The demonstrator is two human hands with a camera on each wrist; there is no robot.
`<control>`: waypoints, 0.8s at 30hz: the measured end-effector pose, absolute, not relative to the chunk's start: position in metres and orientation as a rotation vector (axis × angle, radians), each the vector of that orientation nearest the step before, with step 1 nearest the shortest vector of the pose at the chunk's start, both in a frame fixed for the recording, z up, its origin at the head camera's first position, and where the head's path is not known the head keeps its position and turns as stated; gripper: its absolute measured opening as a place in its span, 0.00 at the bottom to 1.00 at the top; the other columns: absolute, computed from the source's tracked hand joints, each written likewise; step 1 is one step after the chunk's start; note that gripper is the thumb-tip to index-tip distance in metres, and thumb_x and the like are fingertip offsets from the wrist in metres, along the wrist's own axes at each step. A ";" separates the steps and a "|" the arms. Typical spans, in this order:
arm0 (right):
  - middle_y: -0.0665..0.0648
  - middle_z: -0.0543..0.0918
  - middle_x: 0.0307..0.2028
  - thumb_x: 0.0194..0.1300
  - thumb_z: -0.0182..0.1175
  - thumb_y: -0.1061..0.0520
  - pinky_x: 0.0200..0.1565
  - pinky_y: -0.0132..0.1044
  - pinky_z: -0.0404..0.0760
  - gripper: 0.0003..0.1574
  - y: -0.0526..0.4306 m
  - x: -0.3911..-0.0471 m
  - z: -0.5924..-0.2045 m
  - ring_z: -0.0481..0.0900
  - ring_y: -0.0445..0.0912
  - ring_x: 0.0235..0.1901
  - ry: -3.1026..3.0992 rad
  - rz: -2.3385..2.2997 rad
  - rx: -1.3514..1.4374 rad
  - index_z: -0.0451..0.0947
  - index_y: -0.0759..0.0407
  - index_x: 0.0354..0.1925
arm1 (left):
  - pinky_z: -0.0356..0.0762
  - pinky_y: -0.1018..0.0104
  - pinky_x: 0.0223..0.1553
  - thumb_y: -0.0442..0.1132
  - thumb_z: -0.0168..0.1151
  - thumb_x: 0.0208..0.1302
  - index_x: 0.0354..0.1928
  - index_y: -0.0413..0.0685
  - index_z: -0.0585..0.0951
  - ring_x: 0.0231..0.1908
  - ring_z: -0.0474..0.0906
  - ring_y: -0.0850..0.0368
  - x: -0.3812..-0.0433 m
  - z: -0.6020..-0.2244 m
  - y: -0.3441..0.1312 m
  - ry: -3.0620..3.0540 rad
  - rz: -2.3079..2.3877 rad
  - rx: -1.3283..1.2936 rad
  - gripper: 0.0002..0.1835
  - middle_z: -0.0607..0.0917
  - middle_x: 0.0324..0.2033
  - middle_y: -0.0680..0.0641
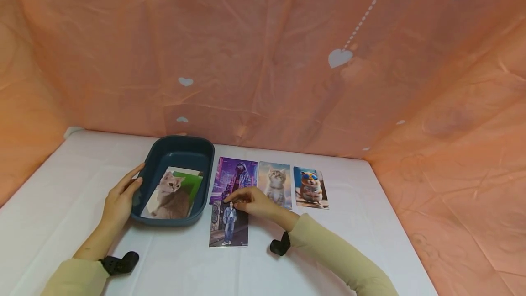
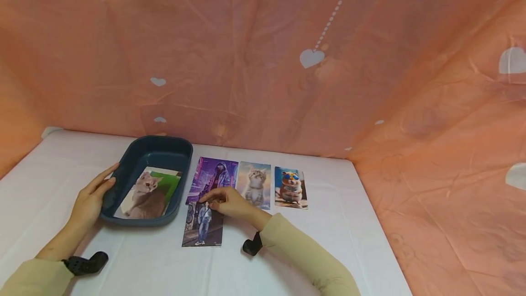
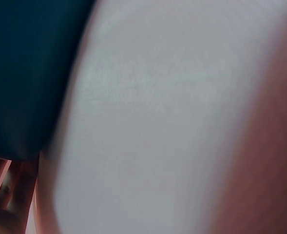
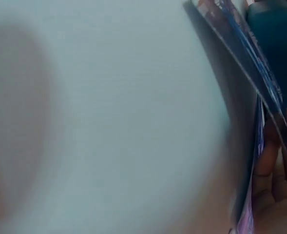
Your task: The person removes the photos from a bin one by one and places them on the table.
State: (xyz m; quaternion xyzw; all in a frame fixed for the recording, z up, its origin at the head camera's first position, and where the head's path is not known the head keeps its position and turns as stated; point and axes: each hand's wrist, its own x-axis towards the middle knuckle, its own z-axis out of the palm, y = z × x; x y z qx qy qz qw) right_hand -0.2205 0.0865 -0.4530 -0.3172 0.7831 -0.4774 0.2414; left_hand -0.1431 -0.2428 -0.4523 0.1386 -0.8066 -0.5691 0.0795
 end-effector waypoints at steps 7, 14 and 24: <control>0.64 0.85 0.46 0.65 0.53 0.69 0.34 0.26 0.68 0.17 0.092 -0.218 -0.456 0.71 0.37 0.30 2.187 -1.237 -0.935 0.81 0.67 0.51 | 0.48 0.33 0.64 0.54 0.41 0.75 0.73 0.54 0.59 0.66 0.55 0.32 -0.143 -0.452 -0.243 -2.418 -1.710 0.411 0.28 0.62 0.67 0.30; 0.58 0.86 0.40 0.63 0.55 0.66 0.25 0.27 0.66 0.18 0.095 -0.217 -0.454 0.67 0.35 0.21 2.225 -1.209 -0.982 0.84 0.58 0.49 | 0.49 0.34 0.65 0.54 0.42 0.75 0.72 0.55 0.60 0.66 0.55 0.33 -0.143 -0.451 -0.242 -2.409 -1.710 0.412 0.28 0.62 0.68 0.31; 0.57 0.87 0.36 0.62 0.58 0.63 0.22 0.24 0.66 0.13 0.094 -0.223 -0.447 0.66 0.32 0.19 2.357 -1.120 -1.234 0.86 0.60 0.43 | 0.51 0.34 0.64 0.54 0.42 0.75 0.72 0.55 0.61 0.64 0.58 0.33 -0.144 -0.451 -0.242 -2.412 -1.684 0.420 0.28 0.65 0.65 0.30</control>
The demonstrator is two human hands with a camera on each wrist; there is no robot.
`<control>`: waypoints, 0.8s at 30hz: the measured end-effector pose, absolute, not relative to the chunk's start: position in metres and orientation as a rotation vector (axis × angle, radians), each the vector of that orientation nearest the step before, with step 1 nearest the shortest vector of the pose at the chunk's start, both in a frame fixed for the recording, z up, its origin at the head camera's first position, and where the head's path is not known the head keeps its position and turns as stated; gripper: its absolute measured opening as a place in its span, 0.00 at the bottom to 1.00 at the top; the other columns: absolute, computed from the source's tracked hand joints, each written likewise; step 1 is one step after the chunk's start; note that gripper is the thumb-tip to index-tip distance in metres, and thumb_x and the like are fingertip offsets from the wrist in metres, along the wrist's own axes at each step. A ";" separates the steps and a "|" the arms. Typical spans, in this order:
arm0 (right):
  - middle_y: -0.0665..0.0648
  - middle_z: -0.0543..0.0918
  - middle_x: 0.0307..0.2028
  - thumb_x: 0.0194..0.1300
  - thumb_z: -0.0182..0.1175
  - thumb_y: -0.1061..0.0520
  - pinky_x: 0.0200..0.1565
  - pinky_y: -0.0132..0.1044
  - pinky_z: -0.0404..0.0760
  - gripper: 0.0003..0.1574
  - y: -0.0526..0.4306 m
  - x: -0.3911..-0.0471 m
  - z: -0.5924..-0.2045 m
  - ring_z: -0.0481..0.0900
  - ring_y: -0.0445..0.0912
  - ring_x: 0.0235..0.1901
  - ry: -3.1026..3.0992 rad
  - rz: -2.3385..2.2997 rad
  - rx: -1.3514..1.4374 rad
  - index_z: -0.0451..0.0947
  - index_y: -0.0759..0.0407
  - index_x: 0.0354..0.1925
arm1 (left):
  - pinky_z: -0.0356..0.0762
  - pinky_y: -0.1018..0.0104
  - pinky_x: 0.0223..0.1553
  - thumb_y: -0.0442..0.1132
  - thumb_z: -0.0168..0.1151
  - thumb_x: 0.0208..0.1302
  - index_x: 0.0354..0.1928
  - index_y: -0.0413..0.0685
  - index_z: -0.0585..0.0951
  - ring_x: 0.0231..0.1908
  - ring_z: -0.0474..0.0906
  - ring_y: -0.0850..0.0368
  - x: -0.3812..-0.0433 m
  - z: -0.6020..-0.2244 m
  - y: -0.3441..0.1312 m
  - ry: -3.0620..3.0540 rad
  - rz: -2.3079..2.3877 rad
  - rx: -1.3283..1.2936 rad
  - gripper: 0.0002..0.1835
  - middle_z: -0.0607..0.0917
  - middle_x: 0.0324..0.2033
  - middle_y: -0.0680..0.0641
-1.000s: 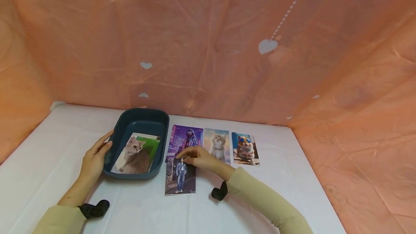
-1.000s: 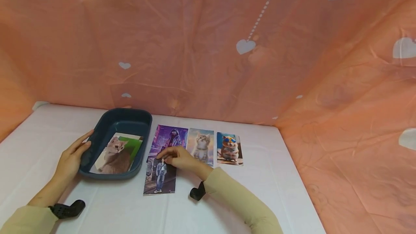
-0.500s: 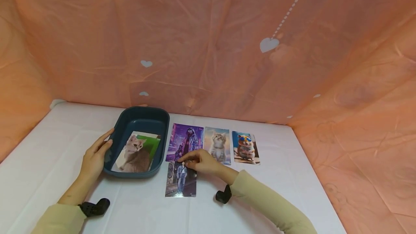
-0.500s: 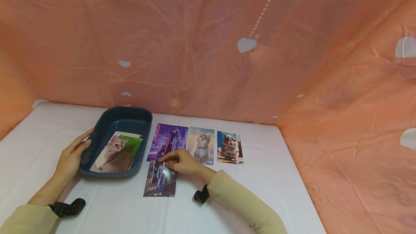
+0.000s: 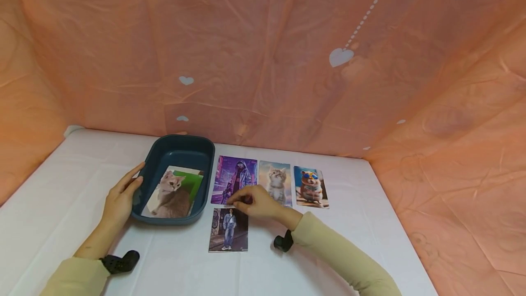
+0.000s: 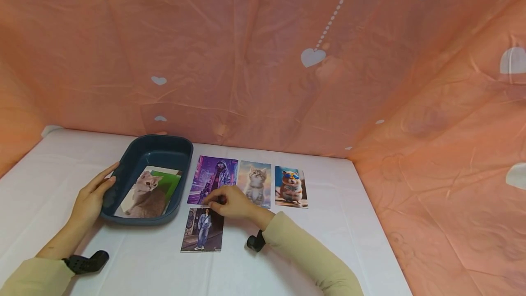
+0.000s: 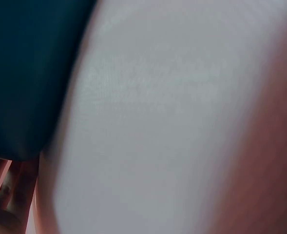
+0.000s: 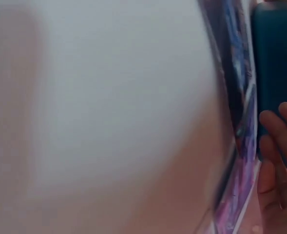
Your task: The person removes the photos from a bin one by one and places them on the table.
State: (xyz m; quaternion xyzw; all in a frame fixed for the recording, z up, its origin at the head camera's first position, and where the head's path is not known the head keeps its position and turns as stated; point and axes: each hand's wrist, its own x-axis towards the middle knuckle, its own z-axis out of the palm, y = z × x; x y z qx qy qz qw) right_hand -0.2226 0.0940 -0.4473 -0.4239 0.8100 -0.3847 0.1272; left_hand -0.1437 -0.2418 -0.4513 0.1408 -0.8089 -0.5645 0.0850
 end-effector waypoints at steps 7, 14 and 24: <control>0.59 0.87 0.40 0.64 0.57 0.60 0.29 0.28 0.73 0.13 0.085 -0.231 -0.433 0.75 0.39 0.27 2.324 -1.239 -1.099 0.85 0.62 0.44 | 0.50 0.34 0.64 0.54 0.42 0.75 0.72 0.55 0.61 0.65 0.58 0.33 -0.143 -0.452 -0.242 -2.417 -1.690 0.420 0.28 0.65 0.66 0.30; 0.64 0.84 0.47 0.67 0.57 0.61 0.46 0.40 0.81 0.15 0.062 -0.240 -0.417 0.81 0.56 0.45 2.224 -1.377 -0.975 0.81 0.66 0.49 | 0.51 0.35 0.64 0.54 0.42 0.75 0.72 0.55 0.61 0.64 0.59 0.33 -0.143 -0.452 -0.242 -2.410 -1.679 0.417 0.28 0.66 0.65 0.29; 0.66 0.82 0.48 0.69 0.55 0.61 0.44 0.31 0.80 0.16 0.021 -0.251 -0.404 0.81 0.44 0.44 2.166 -1.443 -1.003 0.78 0.67 0.52 | 0.51 0.34 0.64 0.54 0.42 0.75 0.72 0.55 0.61 0.64 0.58 0.33 -0.145 -0.452 -0.243 -2.408 -1.683 0.402 0.28 0.64 0.66 0.30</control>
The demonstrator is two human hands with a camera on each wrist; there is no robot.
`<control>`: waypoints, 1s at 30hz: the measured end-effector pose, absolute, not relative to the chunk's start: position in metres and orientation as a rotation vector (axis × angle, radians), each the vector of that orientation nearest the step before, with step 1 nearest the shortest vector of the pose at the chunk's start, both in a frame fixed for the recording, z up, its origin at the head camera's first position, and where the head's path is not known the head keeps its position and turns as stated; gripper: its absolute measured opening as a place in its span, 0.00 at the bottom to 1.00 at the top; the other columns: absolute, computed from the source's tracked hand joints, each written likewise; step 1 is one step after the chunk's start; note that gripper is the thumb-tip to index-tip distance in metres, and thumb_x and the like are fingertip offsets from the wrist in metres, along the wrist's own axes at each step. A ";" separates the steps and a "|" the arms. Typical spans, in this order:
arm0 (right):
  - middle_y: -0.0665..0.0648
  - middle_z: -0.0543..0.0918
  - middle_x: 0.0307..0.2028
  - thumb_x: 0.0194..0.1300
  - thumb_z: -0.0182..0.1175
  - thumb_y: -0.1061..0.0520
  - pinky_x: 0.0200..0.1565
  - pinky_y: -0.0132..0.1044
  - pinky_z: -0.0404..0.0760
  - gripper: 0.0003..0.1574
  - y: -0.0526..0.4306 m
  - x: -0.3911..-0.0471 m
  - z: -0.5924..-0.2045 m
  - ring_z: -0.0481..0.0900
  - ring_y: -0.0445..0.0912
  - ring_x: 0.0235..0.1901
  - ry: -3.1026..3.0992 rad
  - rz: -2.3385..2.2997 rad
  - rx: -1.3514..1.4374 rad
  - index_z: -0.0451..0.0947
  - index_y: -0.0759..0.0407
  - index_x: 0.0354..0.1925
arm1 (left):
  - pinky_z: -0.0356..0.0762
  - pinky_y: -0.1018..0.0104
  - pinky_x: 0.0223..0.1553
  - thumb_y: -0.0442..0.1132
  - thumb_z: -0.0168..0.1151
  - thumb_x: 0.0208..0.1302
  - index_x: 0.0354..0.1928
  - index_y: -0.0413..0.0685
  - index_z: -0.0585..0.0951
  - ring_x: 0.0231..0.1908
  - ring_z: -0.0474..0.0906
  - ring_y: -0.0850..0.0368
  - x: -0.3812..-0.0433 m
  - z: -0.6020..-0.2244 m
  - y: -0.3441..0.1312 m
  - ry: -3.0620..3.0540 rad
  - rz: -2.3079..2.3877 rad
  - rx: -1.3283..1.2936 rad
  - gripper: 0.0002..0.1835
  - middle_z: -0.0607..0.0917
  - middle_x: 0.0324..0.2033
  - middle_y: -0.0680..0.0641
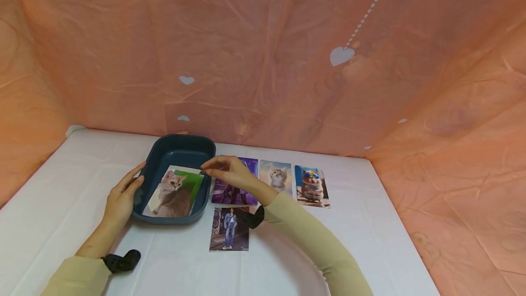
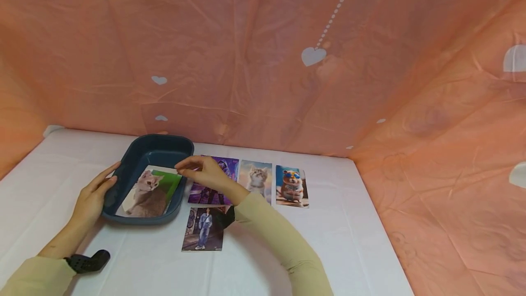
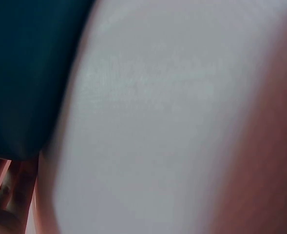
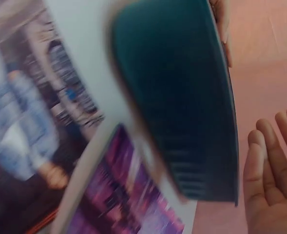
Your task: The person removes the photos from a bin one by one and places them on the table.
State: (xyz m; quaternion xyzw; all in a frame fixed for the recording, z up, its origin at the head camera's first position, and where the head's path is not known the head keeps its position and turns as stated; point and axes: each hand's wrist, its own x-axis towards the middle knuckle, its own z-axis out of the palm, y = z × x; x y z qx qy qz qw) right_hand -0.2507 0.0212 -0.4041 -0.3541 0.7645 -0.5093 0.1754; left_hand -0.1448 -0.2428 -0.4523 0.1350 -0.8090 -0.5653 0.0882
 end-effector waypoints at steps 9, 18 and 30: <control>0.69 0.79 0.53 0.70 0.53 0.59 0.53 0.51 0.77 0.20 -0.009 -0.256 -0.394 0.77 0.62 0.50 2.074 -1.375 -0.909 0.75 0.68 0.56 | 0.52 0.33 0.63 0.52 0.42 0.75 0.72 0.54 0.61 0.63 0.59 0.33 -0.144 -0.451 -0.243 -2.404 -1.670 0.376 0.27 0.65 0.65 0.29; 0.60 0.84 0.47 0.67 0.57 0.59 0.49 0.41 0.81 0.18 -0.042 -0.260 -0.394 0.81 0.55 0.47 2.133 -1.246 -0.677 0.79 0.64 0.53 | 0.54 0.35 0.62 0.54 0.42 0.74 0.72 0.54 0.62 0.63 0.60 0.35 -0.144 -0.451 -0.241 -2.407 -1.678 0.407 0.28 0.66 0.64 0.30; 0.55 0.81 0.52 0.61 0.63 0.54 0.49 0.30 0.75 0.21 -0.066 -0.263 -0.401 0.76 0.44 0.50 2.261 -1.104 -0.536 0.82 0.59 0.52 | 0.55 0.38 0.62 0.53 0.41 0.75 0.72 0.53 0.61 0.62 0.60 0.38 -0.144 -0.451 -0.240 -2.402 -1.688 0.421 0.28 0.66 0.64 0.31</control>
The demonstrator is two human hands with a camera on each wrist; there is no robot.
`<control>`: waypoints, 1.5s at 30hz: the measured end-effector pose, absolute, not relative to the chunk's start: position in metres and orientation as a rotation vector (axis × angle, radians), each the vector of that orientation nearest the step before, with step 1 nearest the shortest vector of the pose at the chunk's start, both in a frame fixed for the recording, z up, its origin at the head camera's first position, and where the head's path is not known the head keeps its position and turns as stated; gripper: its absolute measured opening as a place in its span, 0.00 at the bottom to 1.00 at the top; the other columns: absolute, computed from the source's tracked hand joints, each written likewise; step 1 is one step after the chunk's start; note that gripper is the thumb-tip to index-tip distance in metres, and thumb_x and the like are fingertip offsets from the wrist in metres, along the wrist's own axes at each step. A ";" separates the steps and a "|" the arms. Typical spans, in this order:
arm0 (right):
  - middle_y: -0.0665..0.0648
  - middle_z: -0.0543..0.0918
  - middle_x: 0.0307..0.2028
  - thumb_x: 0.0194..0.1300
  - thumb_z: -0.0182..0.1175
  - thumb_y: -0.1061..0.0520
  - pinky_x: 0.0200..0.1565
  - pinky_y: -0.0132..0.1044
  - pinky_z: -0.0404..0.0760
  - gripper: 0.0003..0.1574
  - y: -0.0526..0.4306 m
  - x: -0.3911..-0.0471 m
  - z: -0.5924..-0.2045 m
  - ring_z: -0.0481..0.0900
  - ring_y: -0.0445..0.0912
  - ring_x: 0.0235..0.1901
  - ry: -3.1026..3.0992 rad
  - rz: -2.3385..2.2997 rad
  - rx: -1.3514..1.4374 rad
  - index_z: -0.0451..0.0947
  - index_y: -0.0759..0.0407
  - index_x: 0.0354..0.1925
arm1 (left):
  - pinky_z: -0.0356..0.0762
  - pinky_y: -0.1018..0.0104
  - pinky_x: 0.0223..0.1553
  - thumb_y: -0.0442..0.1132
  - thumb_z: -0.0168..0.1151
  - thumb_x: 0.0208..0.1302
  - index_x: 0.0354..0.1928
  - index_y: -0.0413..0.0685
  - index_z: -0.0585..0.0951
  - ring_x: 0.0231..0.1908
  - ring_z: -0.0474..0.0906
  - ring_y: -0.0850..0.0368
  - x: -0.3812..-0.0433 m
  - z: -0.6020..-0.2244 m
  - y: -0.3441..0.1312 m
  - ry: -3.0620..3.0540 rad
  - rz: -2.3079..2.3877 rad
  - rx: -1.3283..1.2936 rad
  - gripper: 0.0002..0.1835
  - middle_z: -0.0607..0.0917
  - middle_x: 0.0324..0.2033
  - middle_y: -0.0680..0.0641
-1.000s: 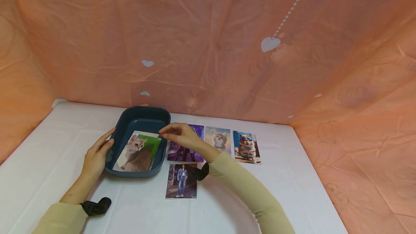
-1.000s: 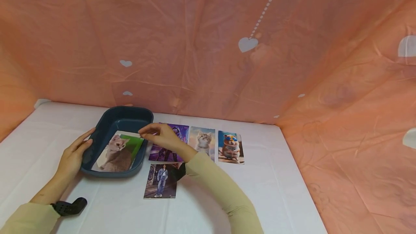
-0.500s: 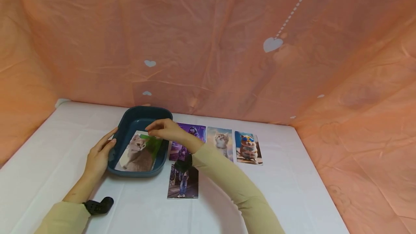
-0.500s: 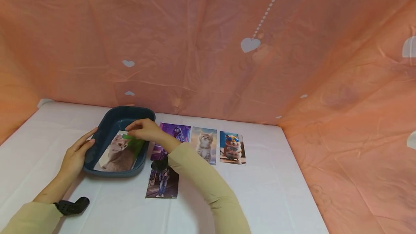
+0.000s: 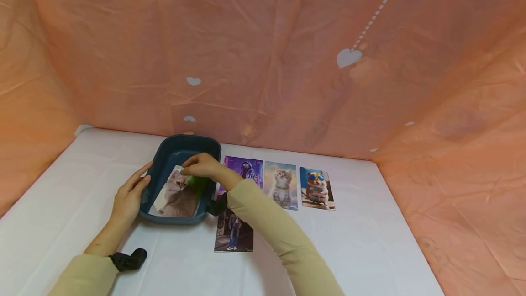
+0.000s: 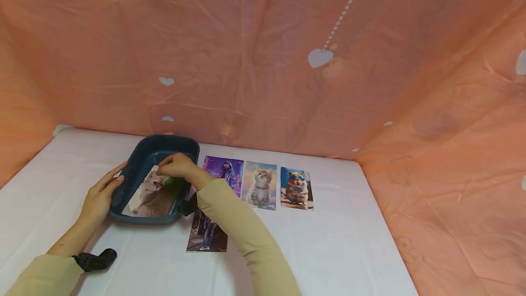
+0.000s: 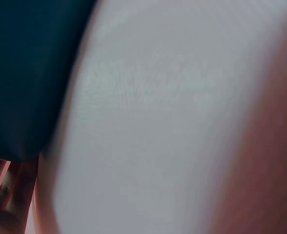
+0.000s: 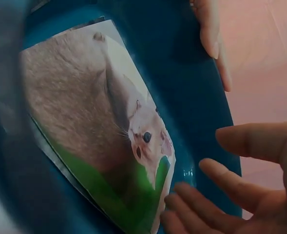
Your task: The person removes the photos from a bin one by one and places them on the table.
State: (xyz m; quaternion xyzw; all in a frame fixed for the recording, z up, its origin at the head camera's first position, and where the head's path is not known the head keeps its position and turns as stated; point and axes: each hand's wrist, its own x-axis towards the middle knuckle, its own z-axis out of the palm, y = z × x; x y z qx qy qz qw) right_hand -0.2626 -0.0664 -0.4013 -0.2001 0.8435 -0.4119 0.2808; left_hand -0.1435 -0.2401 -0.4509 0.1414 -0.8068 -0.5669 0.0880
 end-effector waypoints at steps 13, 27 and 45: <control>0.55 0.81 0.52 0.59 0.63 0.54 0.51 0.31 0.73 0.20 -0.069 -0.262 -0.407 0.76 0.43 0.49 2.355 -1.017 -0.492 0.83 0.58 0.50 | 0.55 0.39 0.63 0.52 0.42 0.75 0.72 0.52 0.61 0.62 0.61 0.39 -0.145 -0.451 -0.237 -2.400 -1.686 0.407 0.27 0.67 0.63 0.31; 0.52 0.83 0.51 0.62 0.62 0.60 0.46 0.28 0.75 0.12 -0.065 -0.259 -0.405 0.77 0.42 0.50 2.259 -1.154 -0.553 0.86 0.55 0.44 | 0.54 0.37 0.63 0.53 0.41 0.75 0.72 0.52 0.61 0.64 0.59 0.36 -0.143 -0.450 -0.235 -2.392 -1.699 0.414 0.28 0.65 0.66 0.31; 0.53 0.81 0.51 0.67 0.57 0.62 0.33 0.28 0.72 0.15 -0.035 -0.269 -0.396 0.74 0.37 0.34 2.154 -1.451 -0.700 0.83 0.56 0.49 | 0.50 0.36 0.65 0.53 0.42 0.75 0.71 0.53 0.62 0.66 0.56 0.34 -0.142 -0.452 -0.242 -2.422 -1.658 0.400 0.28 0.65 0.65 0.29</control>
